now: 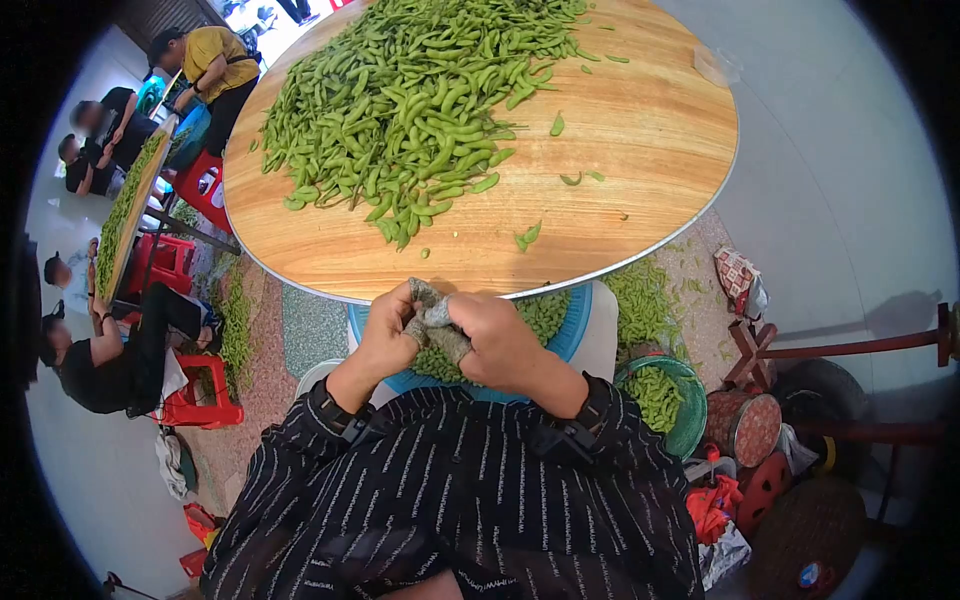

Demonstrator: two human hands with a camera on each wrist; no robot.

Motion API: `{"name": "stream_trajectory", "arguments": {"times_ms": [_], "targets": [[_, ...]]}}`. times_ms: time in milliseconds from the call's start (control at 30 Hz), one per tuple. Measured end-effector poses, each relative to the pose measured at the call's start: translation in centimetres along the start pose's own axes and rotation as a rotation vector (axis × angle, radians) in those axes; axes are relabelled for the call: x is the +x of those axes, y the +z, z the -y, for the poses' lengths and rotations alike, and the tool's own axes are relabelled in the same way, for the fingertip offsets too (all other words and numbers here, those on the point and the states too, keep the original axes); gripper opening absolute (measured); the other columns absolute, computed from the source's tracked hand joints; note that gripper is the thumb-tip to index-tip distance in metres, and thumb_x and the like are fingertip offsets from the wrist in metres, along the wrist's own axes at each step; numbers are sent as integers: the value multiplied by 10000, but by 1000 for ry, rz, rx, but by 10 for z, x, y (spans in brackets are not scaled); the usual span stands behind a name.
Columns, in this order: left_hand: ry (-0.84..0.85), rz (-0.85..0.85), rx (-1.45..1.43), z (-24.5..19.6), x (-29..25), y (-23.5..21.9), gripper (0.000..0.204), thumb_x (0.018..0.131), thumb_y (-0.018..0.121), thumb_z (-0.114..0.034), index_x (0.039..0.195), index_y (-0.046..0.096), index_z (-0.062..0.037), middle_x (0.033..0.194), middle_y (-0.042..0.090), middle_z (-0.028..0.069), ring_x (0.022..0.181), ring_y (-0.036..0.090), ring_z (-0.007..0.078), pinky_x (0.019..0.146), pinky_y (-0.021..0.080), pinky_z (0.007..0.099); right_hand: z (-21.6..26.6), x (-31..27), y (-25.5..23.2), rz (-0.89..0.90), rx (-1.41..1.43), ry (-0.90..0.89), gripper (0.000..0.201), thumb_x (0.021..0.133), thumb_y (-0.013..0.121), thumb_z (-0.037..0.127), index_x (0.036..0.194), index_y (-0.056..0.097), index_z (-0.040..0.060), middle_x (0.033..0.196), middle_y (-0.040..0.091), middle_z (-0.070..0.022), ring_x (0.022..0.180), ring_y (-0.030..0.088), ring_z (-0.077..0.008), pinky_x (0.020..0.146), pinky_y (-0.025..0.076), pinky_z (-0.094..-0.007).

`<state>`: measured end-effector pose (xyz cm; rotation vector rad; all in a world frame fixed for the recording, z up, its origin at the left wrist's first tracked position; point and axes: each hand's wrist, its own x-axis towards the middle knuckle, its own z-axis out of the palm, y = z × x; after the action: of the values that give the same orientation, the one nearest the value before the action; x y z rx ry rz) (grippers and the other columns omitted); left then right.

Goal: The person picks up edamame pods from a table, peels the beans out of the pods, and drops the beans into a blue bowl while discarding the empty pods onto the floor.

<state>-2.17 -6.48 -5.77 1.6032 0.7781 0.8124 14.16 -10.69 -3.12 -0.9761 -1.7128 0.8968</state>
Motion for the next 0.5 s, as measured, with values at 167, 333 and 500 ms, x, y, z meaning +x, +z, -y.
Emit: {"name": "stream_trajectory", "arguments": {"times_ms": [167,333,500], "targets": [[-52,205,449,-46,-3,-2,264,636,519,69,869,579,-40,650,533,130,540,502,189,513,408,276,7,-18,-29,116,-77,131,150,715,584,72,855,542,36,695,528,-146,605,516,-292,553,404,-321],[313,265,739,-56,12,-13,188,640,584,-33,828,595,-47,712,562,166,648,546,334,548,439,377,-8,-90,-105,119,-432,570,176,689,611,54,851,563,4,726,579,-148,663,574,-235,591,435,-298],[364,59,895,-62,74,-22,76,728,522,-60,776,528,0,662,536,188,648,537,356,539,416,421,-56,-192,-147,100,-1021,792,191,633,614,74,778,541,-26,722,545,-235,643,530,-352,578,416,-357]]}}
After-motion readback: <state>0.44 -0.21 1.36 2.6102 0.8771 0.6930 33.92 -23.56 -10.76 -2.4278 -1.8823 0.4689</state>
